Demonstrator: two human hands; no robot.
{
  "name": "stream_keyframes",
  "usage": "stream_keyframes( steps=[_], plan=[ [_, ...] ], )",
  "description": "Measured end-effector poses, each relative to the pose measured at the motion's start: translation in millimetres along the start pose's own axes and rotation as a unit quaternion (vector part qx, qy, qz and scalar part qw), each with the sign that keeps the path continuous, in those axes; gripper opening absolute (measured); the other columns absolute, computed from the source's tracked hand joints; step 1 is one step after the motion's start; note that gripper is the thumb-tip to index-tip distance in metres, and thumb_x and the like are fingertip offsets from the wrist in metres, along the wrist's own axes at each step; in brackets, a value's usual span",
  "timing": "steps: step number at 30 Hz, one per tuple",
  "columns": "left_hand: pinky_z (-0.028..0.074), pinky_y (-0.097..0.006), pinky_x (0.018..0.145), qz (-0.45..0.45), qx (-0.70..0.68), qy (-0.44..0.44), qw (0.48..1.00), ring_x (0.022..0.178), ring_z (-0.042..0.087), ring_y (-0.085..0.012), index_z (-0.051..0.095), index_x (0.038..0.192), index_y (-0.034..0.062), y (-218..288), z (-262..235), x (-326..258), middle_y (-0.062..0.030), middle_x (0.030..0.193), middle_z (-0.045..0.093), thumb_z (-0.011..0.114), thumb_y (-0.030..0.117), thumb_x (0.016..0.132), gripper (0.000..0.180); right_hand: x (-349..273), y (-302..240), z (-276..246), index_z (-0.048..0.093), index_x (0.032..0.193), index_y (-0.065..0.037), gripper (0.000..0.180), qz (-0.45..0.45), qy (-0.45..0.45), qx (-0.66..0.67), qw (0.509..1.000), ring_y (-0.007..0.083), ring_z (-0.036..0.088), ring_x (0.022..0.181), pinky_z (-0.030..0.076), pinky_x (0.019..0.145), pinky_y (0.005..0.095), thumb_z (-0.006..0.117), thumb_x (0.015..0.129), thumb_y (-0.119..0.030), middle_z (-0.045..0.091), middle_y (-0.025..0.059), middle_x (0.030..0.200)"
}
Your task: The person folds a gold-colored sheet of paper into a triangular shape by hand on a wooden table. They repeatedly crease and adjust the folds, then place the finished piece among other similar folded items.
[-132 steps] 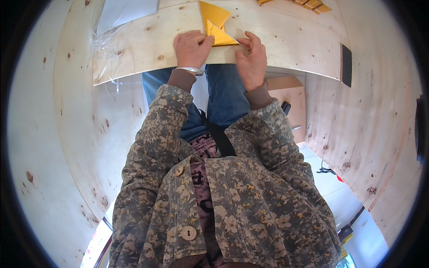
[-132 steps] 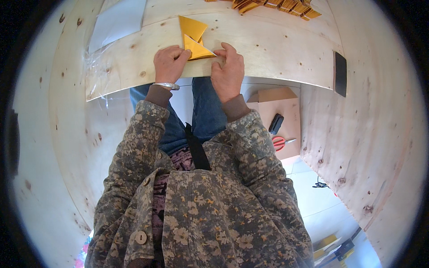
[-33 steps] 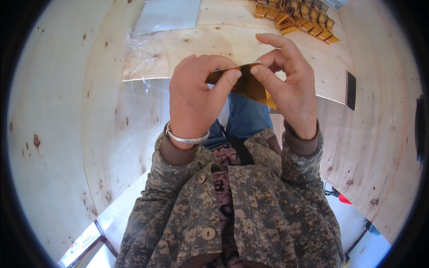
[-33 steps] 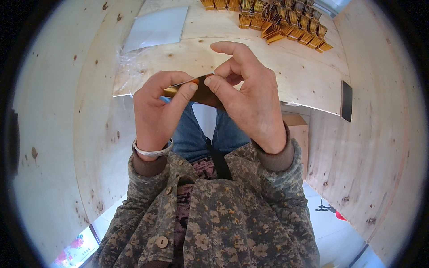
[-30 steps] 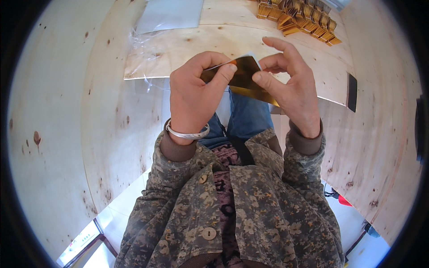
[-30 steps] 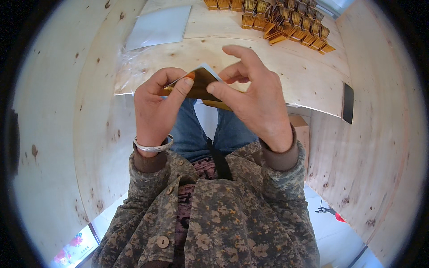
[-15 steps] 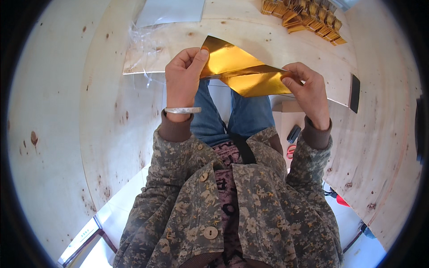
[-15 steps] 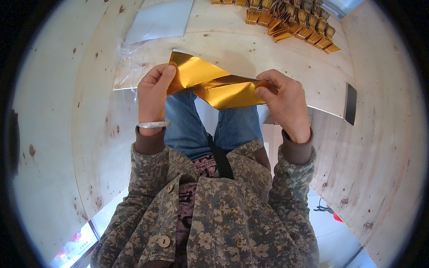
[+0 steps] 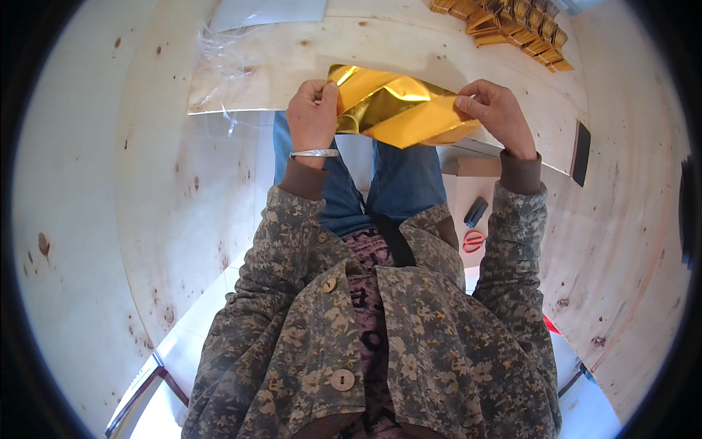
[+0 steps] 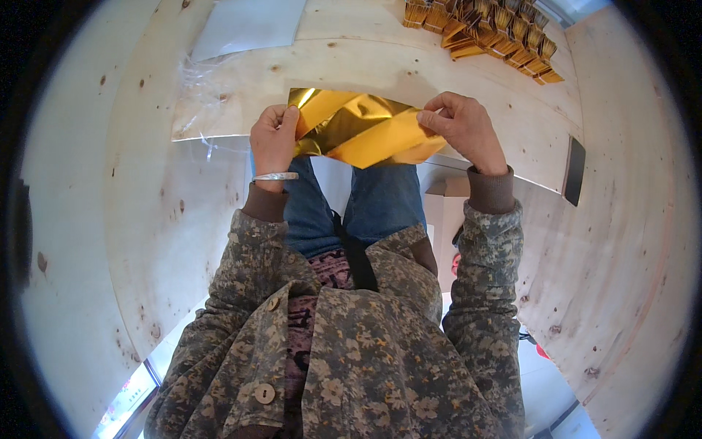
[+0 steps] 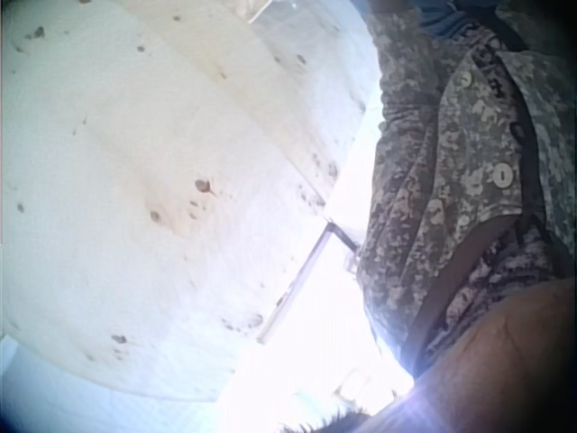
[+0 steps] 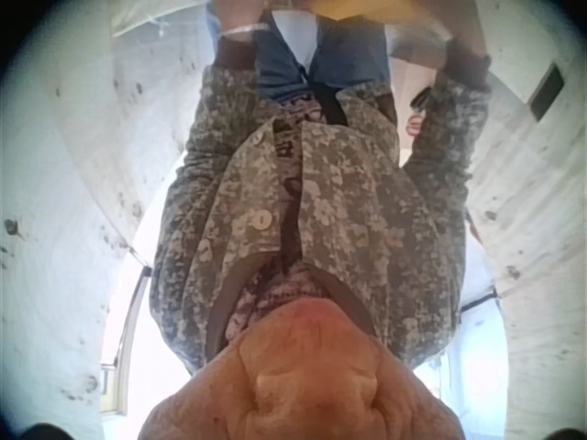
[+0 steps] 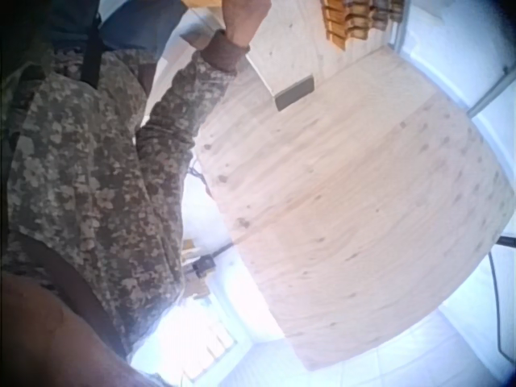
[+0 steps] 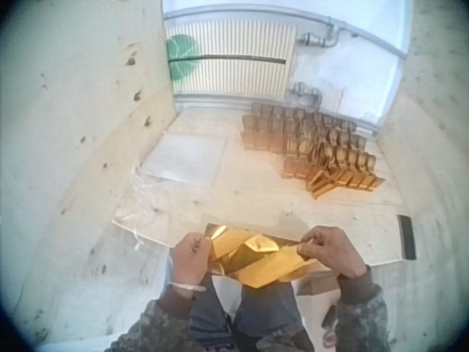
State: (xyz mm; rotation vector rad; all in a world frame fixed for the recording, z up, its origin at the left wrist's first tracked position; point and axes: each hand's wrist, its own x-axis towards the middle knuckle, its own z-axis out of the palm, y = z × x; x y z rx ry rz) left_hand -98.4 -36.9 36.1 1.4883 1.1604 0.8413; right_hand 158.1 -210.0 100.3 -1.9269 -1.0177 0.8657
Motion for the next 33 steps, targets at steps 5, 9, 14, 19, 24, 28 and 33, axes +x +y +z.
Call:
stream_keyframes(
  steps=[5,9,14,19,24,28,33],
  plan=[
    [0.051,-0.027,0.063,0.007,-0.019,0.033,0.999,0.065,0.063,-0.0108,0.068,0.090,-0.0024,-20,7,12,-0.0083,0.073,0.069,0.068,0.018,0.092,0.021,11,18,-7,0.070,0.109,-0.002,0.027,0.048,0.014,0.117,0.992,0.0111,0.065,0.088,0.052,0.079,0.0253,0.072,0.095,-0.024,0.071,0.0048,0.097],
    [0.049,-0.026,0.061,0.005,-0.052,0.046,0.998,0.063,0.061,-0.0091,0.068,0.090,-0.0026,-25,11,14,-0.0056,0.072,0.068,0.067,0.018,0.093,0.021,9,28,7,0.068,0.117,-0.006,0.029,0.096,0.057,0.295,0.949,0.0111,0.066,0.093,0.052,0.081,0.0250,0.071,0.096,-0.025,0.071,0.0023,0.102],
    [0.048,-0.025,0.061,-0.018,-0.080,0.027,0.996,0.065,0.059,-0.0074,0.068,0.092,-0.0031,-24,11,12,-0.0036,0.072,0.067,0.067,0.018,0.094,0.021,9,44,30,0.067,0.105,-0.007,0.019,0.134,0.086,0.400,0.902,0.0098,0.064,0.082,0.052,0.076,0.0233,0.071,0.096,-0.023,0.070,0.0019,0.095],
    [0.050,-0.027,0.062,-0.012,-0.029,0.039,0.999,0.066,0.063,-0.0111,0.069,0.090,-0.0008,-23,12,14,-0.0052,0.072,0.069,0.069,0.020,0.093,0.022,14,55,37,0.064,0.095,-0.004,0.013,0.106,0.175,0.361,0.910,0.0092,0.062,0.073,0.050,0.065,0.0236,0.068,0.096,-0.016,0.068,0.0024,0.085],
    [0.053,-0.034,0.066,0.041,0.117,0.068,0.990,0.070,0.070,-0.0241,0.072,0.092,0.0088,-7,18,8,-0.0093,0.078,0.073,0.069,0.029,0.092,0.021,23,51,41,0.063,0.097,0.002,0.019,0.024,0.316,0.009,0.948,0.0267,0.067,0.068,0.052,0.061,0.0369,0.068,0.091,-0.016,0.071,0.0124,0.082],
    [0.053,-0.035,0.066,0.107,0.242,0.080,0.961,0.069,0.068,-0.0238,0.073,0.092,0.0092,5,26,14,-0.0063,0.077,0.073,0.069,0.029,0.091,0.020,20,42,47,0.063,0.103,-0.002,0.020,-0.040,0.356,-0.213,0.909,0.0404,0.069,0.083,0.053,0.073,0.0468,0.065,0.093,-0.019,0.072,0.0202,0.090],
    [0.049,-0.042,0.066,0.239,0.351,0.094,0.901,0.077,0.063,-0.0290,0.073,0.090,0.0125,1,34,30,-0.0054,0.077,0.069,0.071,0.028,0.087,0.016,32,37,57,0.060,0.114,-0.006,0.023,0.003,0.338,-0.332,0.881,0.0400,0.067,0.091,0.054,0.076,0.0475,0.060,0.096,-0.020,0.068,0.0184,0.103]
  ],
)
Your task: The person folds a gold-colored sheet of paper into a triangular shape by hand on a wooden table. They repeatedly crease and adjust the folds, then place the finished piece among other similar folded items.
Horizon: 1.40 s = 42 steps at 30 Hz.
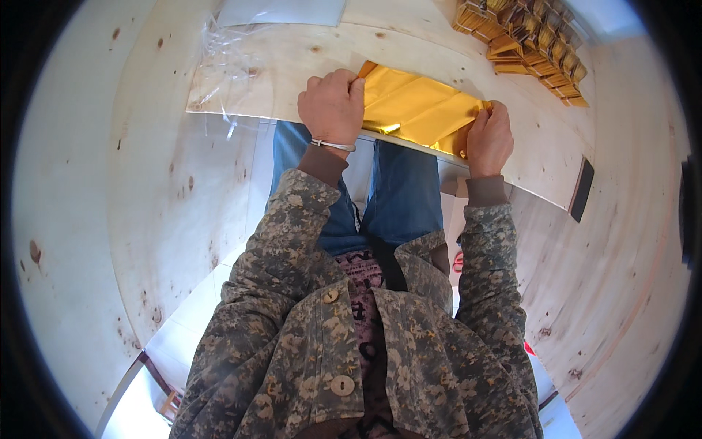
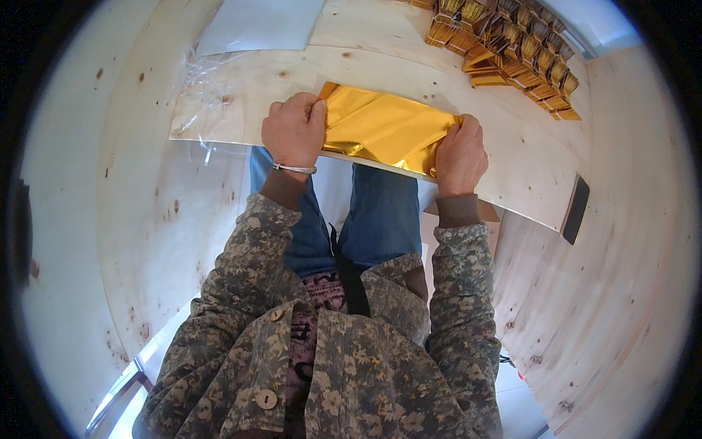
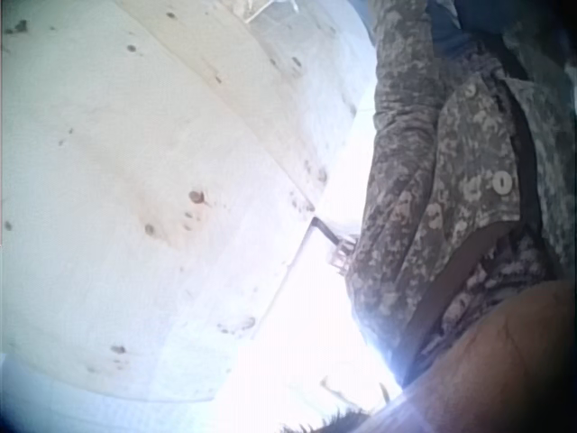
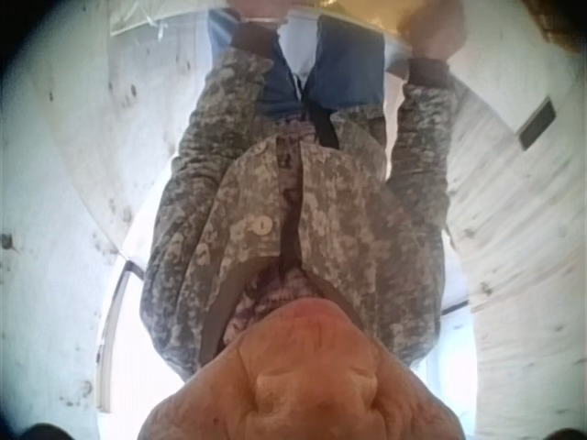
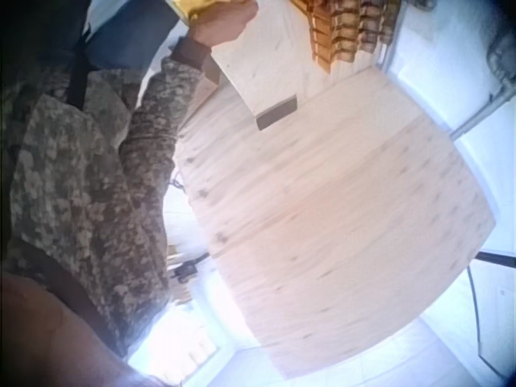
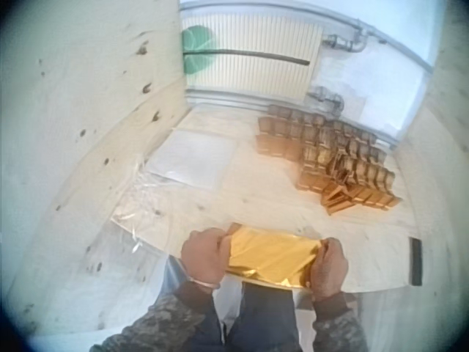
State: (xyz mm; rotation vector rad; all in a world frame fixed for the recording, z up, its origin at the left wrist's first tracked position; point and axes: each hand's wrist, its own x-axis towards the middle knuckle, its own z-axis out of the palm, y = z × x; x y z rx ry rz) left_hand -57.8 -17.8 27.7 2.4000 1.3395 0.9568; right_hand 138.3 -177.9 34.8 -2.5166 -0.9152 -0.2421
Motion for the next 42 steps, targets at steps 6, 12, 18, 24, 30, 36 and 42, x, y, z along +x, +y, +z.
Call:
stream_keyframes(
  steps=[6,12,18,24,30,36,42],
  plan=[
    [0.043,-0.042,0.076,0.021,0.027,0.000,0.999,0.088,0.059,-0.0281,0.069,0.100,0.0138,-5,11,-2,-0.0044,0.093,0.065,0.074,0.026,0.083,0.022,-3,3,7,0.059,0.121,-0.007,0.030,0.000,-0.001,-0.042,0.999,0.0361,0.065,0.098,0.054,0.077,0.0463,0.062,0.095,-0.022,0.062,0.0144,0.110],
    [0.041,-0.042,0.082,-0.012,0.001,-0.011,1.000,0.096,0.057,-0.0283,0.063,0.113,0.0108,-3,10,-4,-0.0054,0.103,0.063,0.075,0.025,0.083,0.036,-2,5,4,0.057,0.128,-0.007,0.039,0.012,0.017,0.004,1.000,0.0338,0.066,0.088,0.054,0.075,0.0438,0.067,0.093,-0.021,0.064,0.0130,0.104],
    [0.040,-0.042,0.087,0.020,0.011,-0.035,0.999,0.097,0.057,-0.0270,0.070,0.104,0.0133,2,8,-3,-0.0040,0.103,0.064,0.075,0.018,0.085,0.021,-2,10,-9,0.055,0.130,-0.003,0.045,0.101,-0.025,0.067,0.992,0.0276,0.065,0.076,0.053,0.070,0.0374,0.072,0.091,-0.018,0.065,0.0118,0.097],
    [0.038,-0.040,0.096,0.064,0.008,-0.028,0.998,0.106,0.058,-0.0252,0.075,0.101,0.0134,0,7,0,0.0007,0.115,0.069,0.074,0.013,0.086,0.015,-9,17,-3,0.064,0.118,-0.006,0.028,-0.024,0.004,-0.030,0.999,0.0254,0.065,0.082,0.054,0.069,0.0370,0.071,0.093,-0.015,0.064,0.0103,0.104],
    [0.039,-0.039,0.097,0.055,-0.011,-0.032,0.998,0.109,0.059,-0.0223,0.075,0.101,0.0137,-3,8,-1,0.0026,0.114,0.070,0.074,0.013,0.085,0.016,-14,19,1,0.068,0.108,-0.006,0.016,-0.016,0.018,-0.014,1.000,0.0217,0.063,0.076,0.054,0.064,0.0286,0.071,0.094,-0.012,0.064,0.0090,0.103],
    [0.040,-0.040,0.098,0.050,-0.023,-0.039,0.998,0.109,0.058,-0.0238,0.074,0.102,0.0127,-5,8,-2,0.0006,0.115,0.068,0.074,0.013,0.083,0.019,-15,19,2,0.069,0.109,-0.006,0.017,-0.028,0.033,-0.028,0.999,0.0146,0.061,0.067,0.052,0.060,0.0255,0.072,0.094,-0.012,0.064,0.0072,0.103],
    [0.042,-0.041,0.096,0.060,-0.035,-0.031,0.997,0.107,0.057,-0.0251,0.072,0.102,0.0095,-8,11,-2,-0.0030,0.115,0.065,0.073,0.011,0.079,0.023,-16,22,2,0.069,0.110,-0.006,0.017,-0.030,0.032,-0.036,0.998,0.0125,0.059,0.065,0.051,0.059,0.0247,0.072,0.094,-0.011,0.064,0.0069,0.104]
  ],
)
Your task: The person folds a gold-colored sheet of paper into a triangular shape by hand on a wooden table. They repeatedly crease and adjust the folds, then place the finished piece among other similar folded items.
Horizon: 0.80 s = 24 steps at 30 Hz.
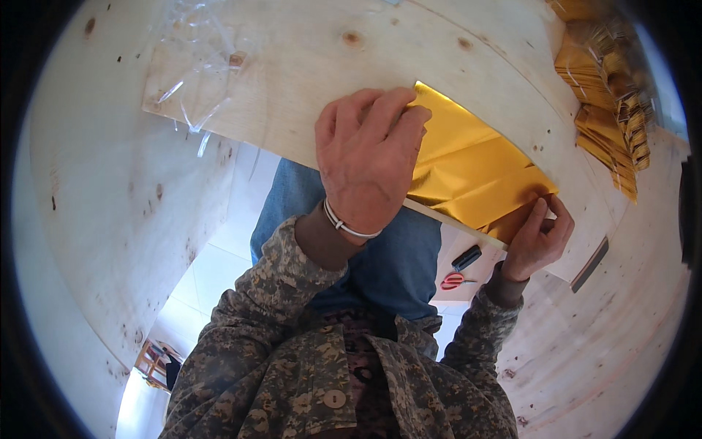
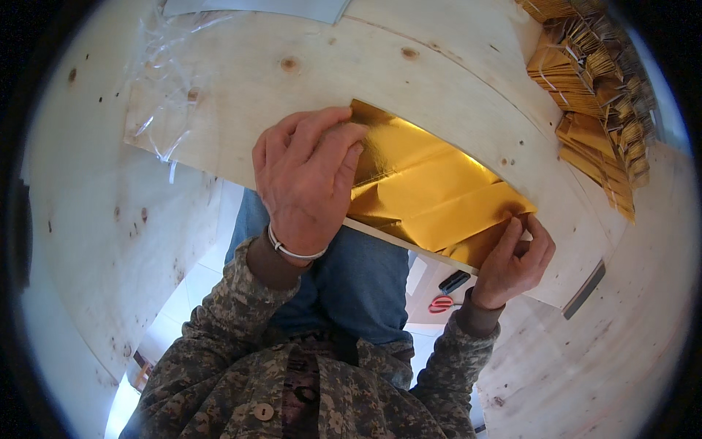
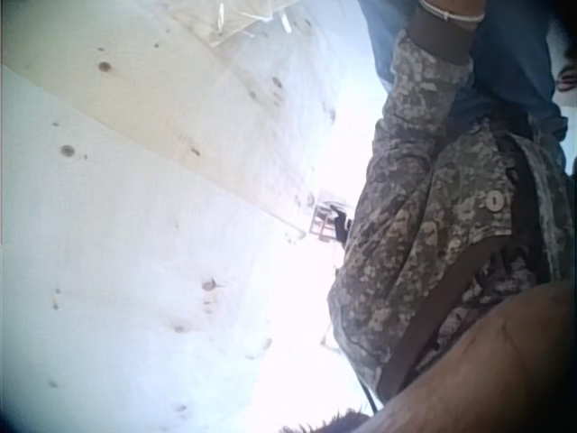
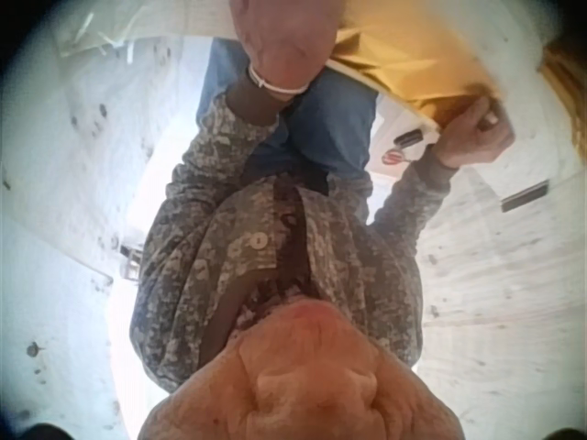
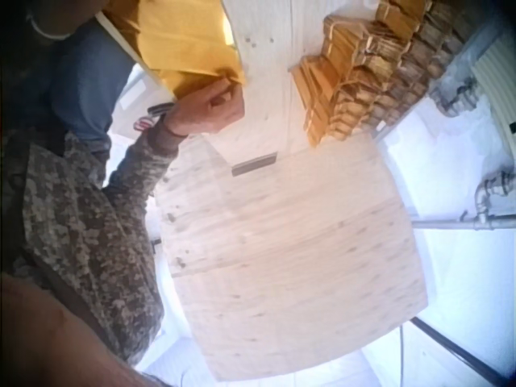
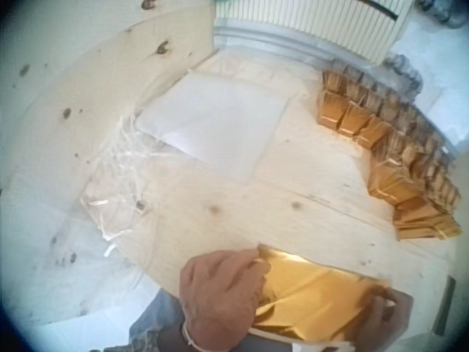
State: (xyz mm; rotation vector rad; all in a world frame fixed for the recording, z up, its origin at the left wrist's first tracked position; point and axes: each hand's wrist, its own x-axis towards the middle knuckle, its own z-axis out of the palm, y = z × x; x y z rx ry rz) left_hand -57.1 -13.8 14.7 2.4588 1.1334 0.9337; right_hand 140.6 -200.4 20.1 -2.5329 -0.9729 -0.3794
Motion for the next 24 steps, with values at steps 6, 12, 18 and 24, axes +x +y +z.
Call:
stream_keyframes(
  steps=[6,12,18,24],
  plan=[
    [0.042,-0.041,0.095,-0.010,-0.012,-0.010,1.000,0.106,0.058,-0.0244,0.072,0.102,0.0081,-1,-1,1,-0.0030,0.117,0.065,0.072,0.010,0.078,0.024,2,1,2,0.069,0.110,-0.004,0.018,-0.020,0.008,-0.002,1.000,0.0103,0.055,0.063,0.048,0.057,0.0234,0.072,0.094,-0.009,0.064,0.0064,0.103],
    [0.041,-0.042,0.098,-0.002,-0.009,-0.037,0.999,0.110,0.057,-0.0243,0.072,0.105,0.0077,-4,-4,3,-0.0046,0.121,0.065,0.074,0.012,0.079,0.026,2,1,1,0.069,0.111,-0.003,0.018,-0.024,0.003,0.009,1.000,0.0097,0.049,0.060,0.043,0.055,0.0235,0.071,0.094,-0.007,0.063,0.0060,0.101],
    [0.038,-0.045,0.103,-0.013,-0.025,-0.106,0.994,0.115,0.055,-0.0260,0.072,0.111,0.0089,-2,-16,4,-0.0057,0.127,0.064,0.080,0.022,0.078,0.036,2,0,1,0.069,0.111,-0.003,0.017,-0.031,0.007,0.008,0.999,0.0099,0.050,0.061,0.043,0.057,0.0233,0.070,0.094,-0.006,0.063,0.0061,0.100],
    [0.037,-0.046,0.104,-0.003,-0.028,-0.113,0.993,0.117,0.053,-0.0270,0.070,0.116,0.0099,-6,-16,3,-0.0055,0.131,0.062,0.080,0.026,0.077,0.043,2,0,3,0.069,0.110,-0.002,0.016,-0.034,0.014,0.035,0.999,0.0099,0.049,0.061,0.043,0.057,0.0233,0.070,0.094,-0.007,0.064,0.0056,0.099]
  ],
)
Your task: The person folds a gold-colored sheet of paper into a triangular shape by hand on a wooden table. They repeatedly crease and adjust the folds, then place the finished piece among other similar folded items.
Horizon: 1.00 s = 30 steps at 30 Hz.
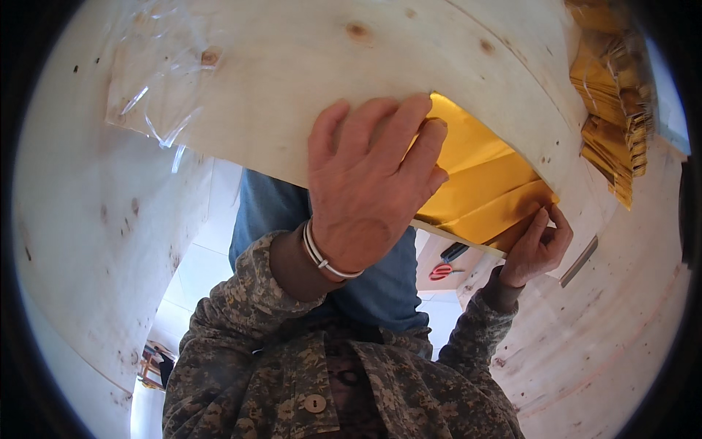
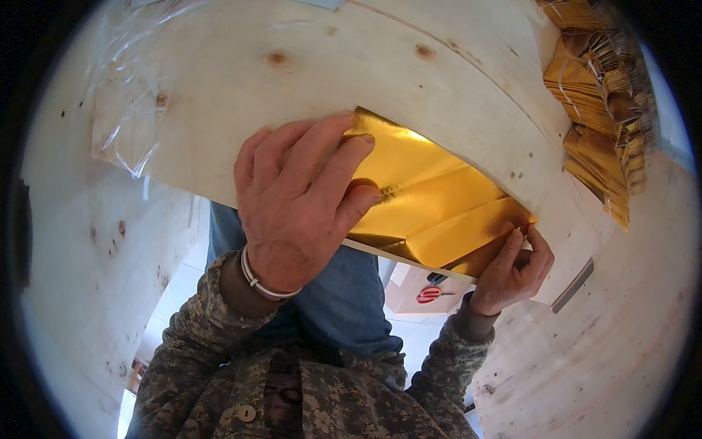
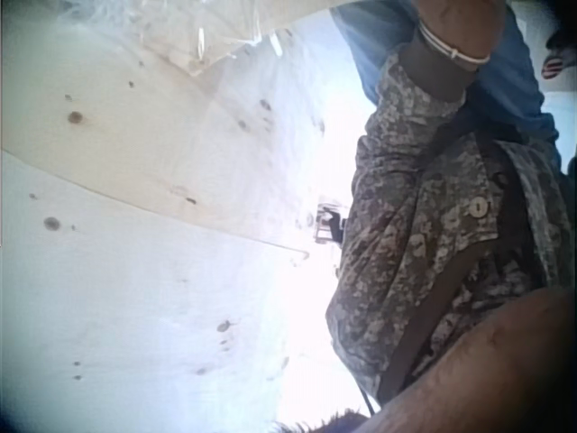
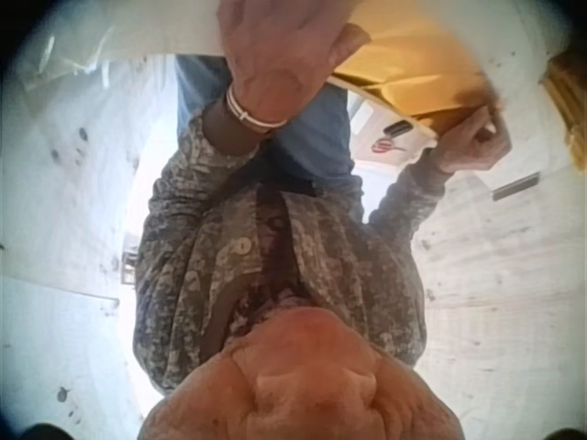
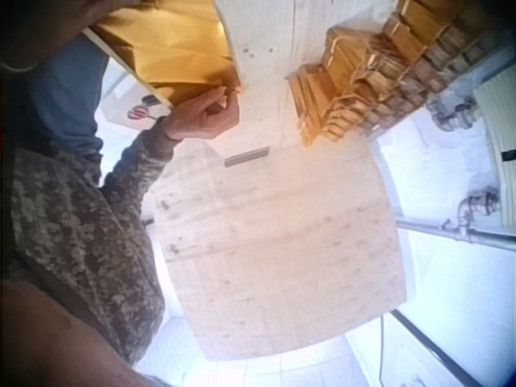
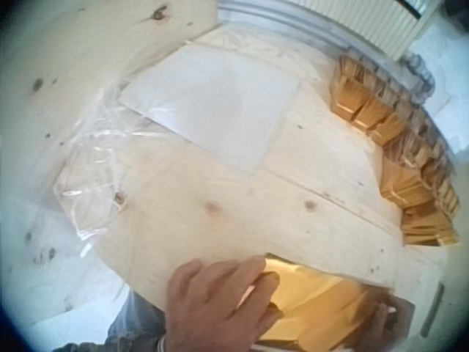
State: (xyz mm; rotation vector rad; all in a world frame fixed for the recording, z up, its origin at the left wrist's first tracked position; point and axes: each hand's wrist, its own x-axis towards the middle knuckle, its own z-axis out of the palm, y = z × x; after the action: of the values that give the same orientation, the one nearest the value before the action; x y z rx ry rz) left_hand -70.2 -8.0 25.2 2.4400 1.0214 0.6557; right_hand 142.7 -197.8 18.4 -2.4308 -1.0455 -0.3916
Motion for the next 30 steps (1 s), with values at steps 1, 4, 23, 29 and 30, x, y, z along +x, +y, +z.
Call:
stream_keyframes(
  steps=[1,4,23,29,30],
  plan=[
    [0.036,-0.047,0.105,0.001,0.000,0.002,1.000,0.117,0.053,-0.0271,0.070,0.117,0.0100,0,1,0,-0.0054,0.131,0.061,0.079,0.027,0.078,0.043,0,0,0,0.069,0.110,-0.002,0.016,0.001,0.001,0.003,1.000,0.0099,0.049,0.061,0.043,0.057,0.0234,0.070,0.094,-0.007,0.064,0.0055,0.099],
    [0.035,-0.047,0.105,-0.001,0.011,-0.007,1.000,0.119,0.052,-0.0277,0.069,0.118,0.0099,1,1,-2,-0.0056,0.133,0.060,0.078,0.028,0.079,0.044,1,-1,-2,0.070,0.110,-0.003,0.016,-0.006,-0.005,-0.008,1.000,0.0100,0.048,0.060,0.042,0.056,0.0239,0.069,0.095,-0.008,0.064,0.0056,0.099],
    [0.034,-0.047,0.108,-0.005,0.052,-0.043,0.998,0.119,0.053,-0.0271,0.070,0.123,0.0165,-2,1,-3,-0.0081,0.134,0.058,0.071,0.039,0.088,0.042,-4,-99,-7,0.047,0.148,-0.005,0.082,-0.170,-0.284,0.054,0.942,0.0471,0.031,0.146,0.023,0.118,0.0554,0.036,0.099,-0.069,0.040,0.0247,0.155],
    [0.035,-0.046,0.106,0.004,0.073,-0.040,0.997,0.120,0.052,-0.0273,0.068,0.126,0.0144,-1,3,-3,-0.0101,0.136,0.057,0.073,0.040,0.086,0.048,-9,-99,12,0.051,0.146,-0.016,0.081,-0.215,-0.335,-0.020,0.917,0.0450,0.037,0.143,0.023,0.116,0.0559,0.027,0.097,-0.075,0.042,0.0195,0.155],
    [0.035,-0.045,0.106,-0.003,0.070,-0.046,0.996,0.120,0.051,-0.0281,0.067,0.127,0.0129,-1,2,-2,-0.0115,0.137,0.056,0.073,0.040,0.085,0.051,-10,-97,13,0.052,0.146,-0.019,0.079,-0.222,-0.326,-0.021,0.919,0.0444,0.038,0.142,0.023,0.116,0.0559,0.027,0.097,-0.075,0.042,0.0187,0.155]
  ],
)
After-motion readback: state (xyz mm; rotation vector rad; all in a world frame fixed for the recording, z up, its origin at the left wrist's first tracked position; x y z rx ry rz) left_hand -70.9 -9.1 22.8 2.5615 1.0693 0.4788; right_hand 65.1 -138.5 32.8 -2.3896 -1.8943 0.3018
